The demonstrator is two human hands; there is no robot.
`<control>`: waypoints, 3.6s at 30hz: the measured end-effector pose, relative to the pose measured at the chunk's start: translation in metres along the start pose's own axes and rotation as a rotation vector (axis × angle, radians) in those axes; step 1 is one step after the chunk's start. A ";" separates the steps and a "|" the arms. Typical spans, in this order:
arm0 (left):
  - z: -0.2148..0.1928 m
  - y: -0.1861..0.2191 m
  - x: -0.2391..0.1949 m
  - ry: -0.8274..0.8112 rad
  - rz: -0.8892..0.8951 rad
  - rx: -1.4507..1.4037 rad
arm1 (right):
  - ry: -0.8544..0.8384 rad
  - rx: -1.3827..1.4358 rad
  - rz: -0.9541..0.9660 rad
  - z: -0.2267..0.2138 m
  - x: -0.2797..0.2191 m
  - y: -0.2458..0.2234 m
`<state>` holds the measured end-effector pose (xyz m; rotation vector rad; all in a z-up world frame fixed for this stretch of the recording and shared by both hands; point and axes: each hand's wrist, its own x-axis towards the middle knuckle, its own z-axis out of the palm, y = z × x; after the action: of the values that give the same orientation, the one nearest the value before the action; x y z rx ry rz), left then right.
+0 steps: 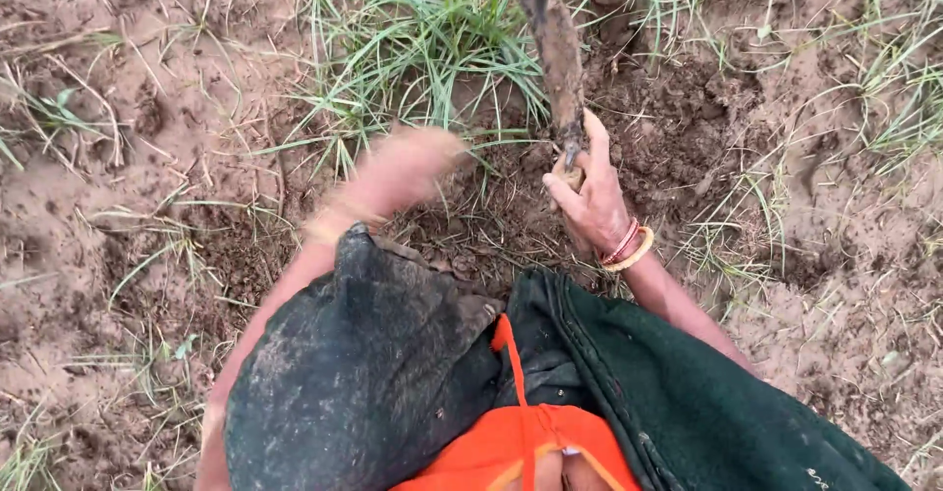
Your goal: Weeding or clearing grass from a muddy field using a sickle.
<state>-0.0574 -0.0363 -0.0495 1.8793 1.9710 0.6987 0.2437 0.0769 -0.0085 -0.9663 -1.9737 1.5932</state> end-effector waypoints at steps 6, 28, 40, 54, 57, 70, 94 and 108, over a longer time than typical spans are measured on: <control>0.062 -0.026 0.017 -0.284 0.160 0.541 | -0.081 -0.136 0.148 -0.007 -0.017 -0.014; 0.120 -0.102 0.015 -0.110 -0.238 -0.042 | -0.413 -0.645 0.075 0.011 -0.059 0.068; -0.057 -0.039 -0.040 0.641 -0.464 -1.034 | -0.456 -0.603 0.349 -0.032 -0.041 -0.023; 0.125 -0.045 -0.023 0.219 -0.443 0.157 | -0.562 -0.629 0.340 -0.034 -0.039 -0.011; 0.151 -0.079 -0.025 0.242 -0.354 0.148 | -0.583 -0.596 0.382 -0.040 -0.042 -0.015; 0.161 -0.087 -0.048 0.510 -0.262 -0.240 | -0.677 -0.577 0.336 0.023 -0.053 0.052; 0.063 -0.090 -0.043 0.617 -0.682 -1.272 | -0.532 -0.418 0.506 -0.005 -0.029 -0.021; 0.071 -0.116 -0.014 0.028 -0.673 -0.485 | -0.490 -0.648 0.308 0.026 -0.001 0.041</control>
<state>-0.1137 -0.0426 -0.1742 0.8581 2.0281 0.8760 0.2363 0.0634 -0.0543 -1.2458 -2.9115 1.4558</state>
